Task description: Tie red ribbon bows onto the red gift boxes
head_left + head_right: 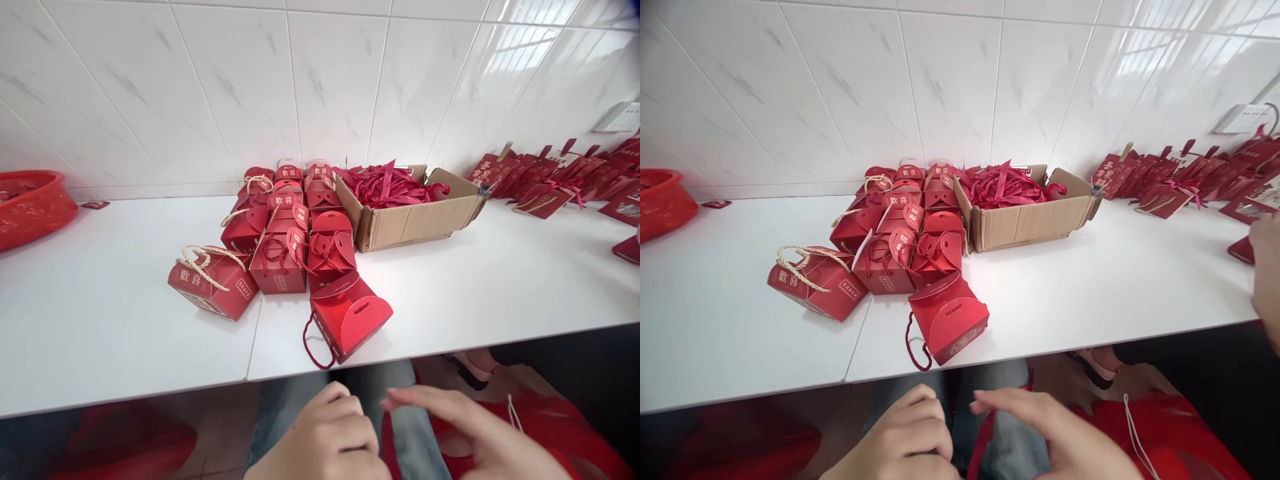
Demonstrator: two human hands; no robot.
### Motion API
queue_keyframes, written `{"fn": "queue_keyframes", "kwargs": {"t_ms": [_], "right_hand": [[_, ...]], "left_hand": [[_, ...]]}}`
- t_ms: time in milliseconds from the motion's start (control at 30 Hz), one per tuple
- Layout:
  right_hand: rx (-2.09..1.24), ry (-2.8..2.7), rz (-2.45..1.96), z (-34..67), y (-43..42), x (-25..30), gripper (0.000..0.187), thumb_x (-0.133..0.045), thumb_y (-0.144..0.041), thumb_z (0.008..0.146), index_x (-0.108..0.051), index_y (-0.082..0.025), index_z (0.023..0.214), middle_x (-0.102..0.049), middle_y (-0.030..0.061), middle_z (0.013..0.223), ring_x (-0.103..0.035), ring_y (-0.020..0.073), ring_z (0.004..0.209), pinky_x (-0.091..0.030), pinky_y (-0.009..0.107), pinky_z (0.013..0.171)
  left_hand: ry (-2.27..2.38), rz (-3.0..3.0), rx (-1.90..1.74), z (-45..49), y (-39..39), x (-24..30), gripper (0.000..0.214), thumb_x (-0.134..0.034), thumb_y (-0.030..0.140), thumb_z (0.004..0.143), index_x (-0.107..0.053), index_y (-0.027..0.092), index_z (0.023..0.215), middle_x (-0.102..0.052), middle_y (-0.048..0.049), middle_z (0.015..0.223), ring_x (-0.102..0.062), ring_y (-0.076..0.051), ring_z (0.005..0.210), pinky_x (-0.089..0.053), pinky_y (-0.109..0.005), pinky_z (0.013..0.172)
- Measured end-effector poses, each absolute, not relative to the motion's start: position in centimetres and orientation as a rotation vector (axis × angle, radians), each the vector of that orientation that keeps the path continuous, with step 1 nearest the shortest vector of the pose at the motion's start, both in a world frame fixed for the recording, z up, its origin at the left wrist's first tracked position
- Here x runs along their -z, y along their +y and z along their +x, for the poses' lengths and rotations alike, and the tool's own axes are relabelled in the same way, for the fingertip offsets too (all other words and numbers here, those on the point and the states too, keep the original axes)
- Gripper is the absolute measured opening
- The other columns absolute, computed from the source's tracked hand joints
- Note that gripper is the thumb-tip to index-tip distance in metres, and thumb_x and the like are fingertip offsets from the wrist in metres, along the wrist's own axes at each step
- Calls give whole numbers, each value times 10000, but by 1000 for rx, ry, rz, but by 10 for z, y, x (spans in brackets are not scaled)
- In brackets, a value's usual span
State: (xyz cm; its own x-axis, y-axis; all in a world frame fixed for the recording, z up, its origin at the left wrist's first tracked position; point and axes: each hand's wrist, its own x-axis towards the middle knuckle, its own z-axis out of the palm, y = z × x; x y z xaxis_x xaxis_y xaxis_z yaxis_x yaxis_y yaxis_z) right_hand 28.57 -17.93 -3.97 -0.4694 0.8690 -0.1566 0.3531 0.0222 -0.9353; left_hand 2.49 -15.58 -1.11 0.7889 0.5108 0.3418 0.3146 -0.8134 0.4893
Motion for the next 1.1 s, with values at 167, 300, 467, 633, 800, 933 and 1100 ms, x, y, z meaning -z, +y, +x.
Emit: {"fn": "queue_keyframes", "kwargs": {"t_ms": [167, 300, 467, 633, 800, 933, 1100], "right_hand": [[-1519, -1356, -1182, 232, -185, 49, 460, -804, -452, 651, -715, -276, 1066, -742, 80, 968, -702, 252, 906, -573, 354, 830], [-1355, -1387, -1303, 225, -178, 41, 271, -788, -436, 674, -741, -212, 818, -726, 62, 761, -683, 198, 711, -570, 281, 694], [-1339, -1528, -1348, 228, -171, 31, 208, -722, -399, 762, -708, -194, 729, -679, 32, 692, -618, 153, 676, -503, 249, 674], [-1502, -1219, -1131, 225, -154, 23, 278, -654, -407, 831, -630, -160, 706, -627, 17, 597, -561, 102, 567, -440, 196, 558], [-1418, -1082, -1108, 220, -128, 19, 293, -664, -398, 830, -599, -158, 674, -574, -11, 542, -511, 74, 513, -399, 176, 515], [-1441, -1060, -1056, 218, -121, 22, 357, -643, -395, 840, -539, -159, 593, -570, -10, 500, -477, 69, 473, -361, 185, 486], [-1433, -996, -1030, 219, -120, 24, 390, -638, -381, 833, -495, -168, 540, -524, -25, 449, -481, 76, 446, -332, 199, 464]], "left_hand": [[731, 2444, -925, 35, -148, 24, 228, -551, 299, 907, -583, 177, 718, -624, -13, 661, -541, -141, 662, -458, -302, 666], [809, 2304, -1009, 32, -146, 23, 209, -567, 297, 898, -590, 182, 726, -609, -7, 617, -525, -135, 622, -450, -294, 643], [744, 2335, -1160, 32, -136, 12, 174, -585, 284, 888, -619, 182, 751, -576, 5, 567, -475, -117, 544, -411, -271, 553], [1010, 2308, -1499, 21, -119, 11, 35, -615, 152, 818, -630, 182, 807, -570, -54, 794, -538, -179, 782, -455, -327, 694], [1352, 2552, -1403, 14, -94, 7, 178, -645, 90, 757, -693, 227, 860, -551, -104, 1237, -469, -300, 1157, -366, -496, 970], [1293, 2646, -1256, 17, -82, 3, 210, -615, 100, 791, -709, 237, 919, -514, -108, 1360, -395, -339, 1302, -329, -515, 1000], [1236, 2632, -1198, 21, -78, 3, 208, -571, 128, 842, -696, 229, 974, -590, -103, 1289, -522, -286, 1209, -326, -473, 958]]}}
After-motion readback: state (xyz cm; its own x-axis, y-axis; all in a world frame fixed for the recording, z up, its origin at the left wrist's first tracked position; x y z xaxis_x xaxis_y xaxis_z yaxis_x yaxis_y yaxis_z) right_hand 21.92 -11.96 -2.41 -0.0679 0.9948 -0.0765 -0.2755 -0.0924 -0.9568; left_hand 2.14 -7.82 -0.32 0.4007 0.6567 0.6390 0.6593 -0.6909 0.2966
